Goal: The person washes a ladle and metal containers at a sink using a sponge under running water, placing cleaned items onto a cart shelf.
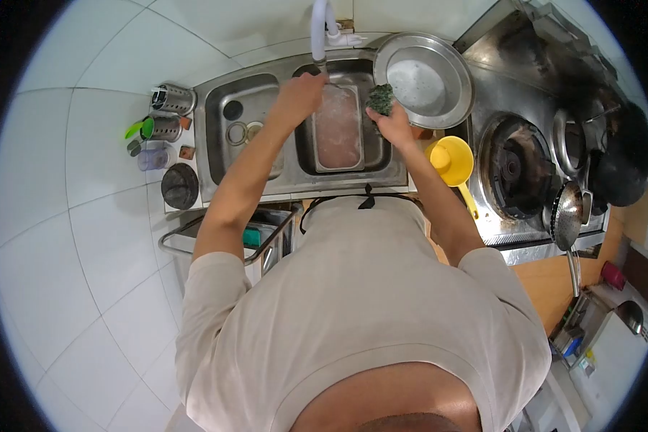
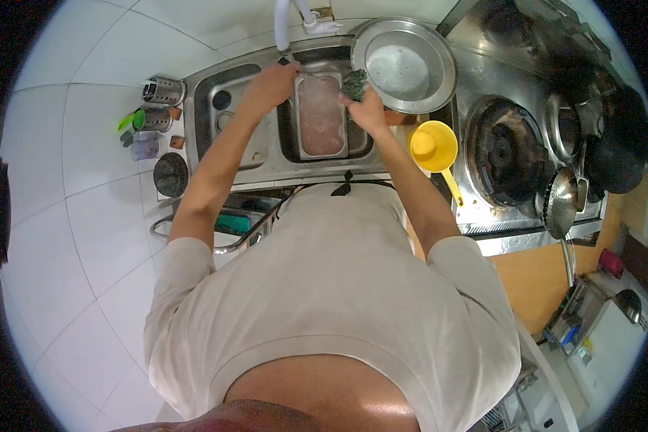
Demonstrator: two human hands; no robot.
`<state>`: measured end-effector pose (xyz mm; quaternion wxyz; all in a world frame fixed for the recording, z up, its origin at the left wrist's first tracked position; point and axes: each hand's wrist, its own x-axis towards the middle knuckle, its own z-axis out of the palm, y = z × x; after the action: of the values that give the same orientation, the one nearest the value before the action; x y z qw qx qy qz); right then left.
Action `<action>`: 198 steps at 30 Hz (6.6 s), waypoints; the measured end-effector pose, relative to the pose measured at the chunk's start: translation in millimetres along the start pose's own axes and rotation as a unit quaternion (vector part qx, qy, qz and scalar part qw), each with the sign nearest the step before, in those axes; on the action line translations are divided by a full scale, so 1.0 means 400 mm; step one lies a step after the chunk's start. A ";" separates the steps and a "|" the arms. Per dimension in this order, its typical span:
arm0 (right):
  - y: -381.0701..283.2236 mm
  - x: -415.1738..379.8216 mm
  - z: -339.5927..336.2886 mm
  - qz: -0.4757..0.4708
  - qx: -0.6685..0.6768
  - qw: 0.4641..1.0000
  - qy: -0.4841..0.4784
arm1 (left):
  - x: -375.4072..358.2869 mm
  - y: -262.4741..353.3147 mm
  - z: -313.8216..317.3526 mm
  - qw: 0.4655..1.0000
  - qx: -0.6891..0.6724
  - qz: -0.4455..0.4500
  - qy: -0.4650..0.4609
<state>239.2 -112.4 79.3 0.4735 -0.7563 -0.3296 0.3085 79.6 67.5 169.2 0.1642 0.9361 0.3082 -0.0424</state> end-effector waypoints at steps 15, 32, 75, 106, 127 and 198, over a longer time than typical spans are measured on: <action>0.017 -0.006 -0.044 0.030 0.016 0.999 -0.008 | 0.133 -0.008 0.086 0.999 -0.005 -0.041 0.019; 0.015 0.005 -0.042 -0.005 0.032 0.998 -0.044 | 0.035 -0.014 -0.016 0.980 0.080 0.175 0.057; 0.059 -0.014 -0.062 0.009 0.027 0.999 -0.039 | 0.009 0.018 0.190 0.873 -0.420 -0.087 0.231; 0.121 -0.145 -0.018 -0.008 0.048 0.986 -0.157 | -0.267 0.114 0.328 0.838 -0.428 -0.080 0.330; -0.006 -0.479 -0.102 -0.072 0.109 0.991 -0.017 | -0.265 0.041 0.128 0.905 -0.166 0.139 0.366; 0.438 -1.080 0.411 0.136 0.145 0.938 -0.283 | -1.839 0.080 1.110 0.374 -0.683 -0.481 0.403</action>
<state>-108.7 -428.2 -74.5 0.4185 -0.5988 -0.2958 0.6155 -484.8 -519.0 -107.3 0.5564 0.1063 0.6606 0.4927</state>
